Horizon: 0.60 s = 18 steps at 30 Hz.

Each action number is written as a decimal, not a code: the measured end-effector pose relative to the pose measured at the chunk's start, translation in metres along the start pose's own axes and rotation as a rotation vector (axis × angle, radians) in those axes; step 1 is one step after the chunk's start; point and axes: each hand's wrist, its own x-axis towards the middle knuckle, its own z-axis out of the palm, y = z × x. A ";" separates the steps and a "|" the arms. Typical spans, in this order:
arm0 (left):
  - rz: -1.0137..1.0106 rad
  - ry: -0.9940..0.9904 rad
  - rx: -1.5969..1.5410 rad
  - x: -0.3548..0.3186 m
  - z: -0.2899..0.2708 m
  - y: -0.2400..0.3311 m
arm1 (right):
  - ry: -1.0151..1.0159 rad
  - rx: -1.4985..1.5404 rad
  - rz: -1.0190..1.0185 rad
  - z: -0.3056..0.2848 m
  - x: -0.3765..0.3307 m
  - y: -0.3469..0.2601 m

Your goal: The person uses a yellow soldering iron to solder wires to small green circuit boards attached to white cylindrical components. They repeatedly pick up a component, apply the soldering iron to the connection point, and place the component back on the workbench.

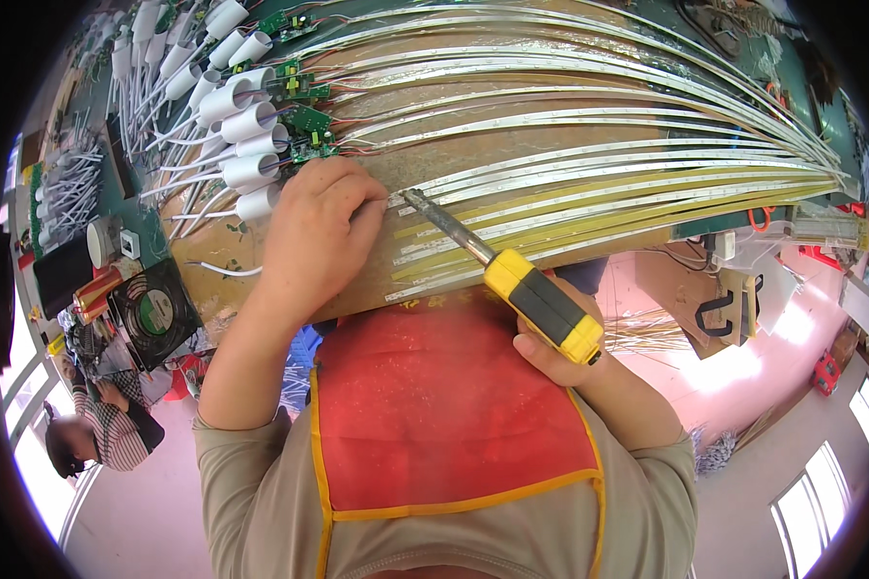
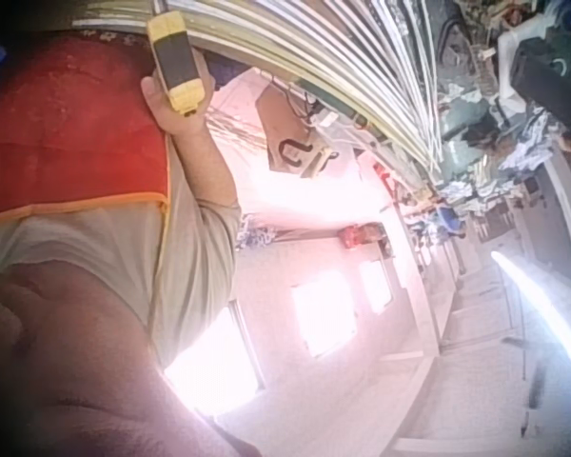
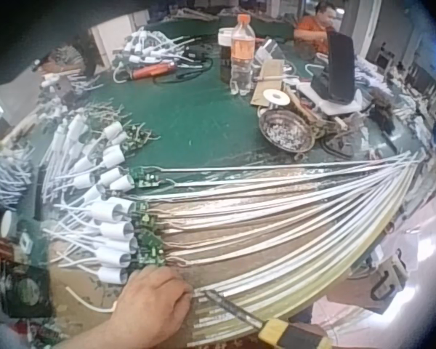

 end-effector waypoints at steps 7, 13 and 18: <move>-0.004 0.008 0.001 0.000 0.000 0.001 | 0.010 0.025 0.066 0.002 -0.001 -0.004; -0.040 -0.024 0.013 -0.001 -0.001 0.003 | 0.015 0.099 0.092 -0.003 -0.008 -0.001; -0.034 -0.012 0.010 0.000 -0.002 0.003 | 0.014 0.147 0.111 -0.006 -0.014 0.007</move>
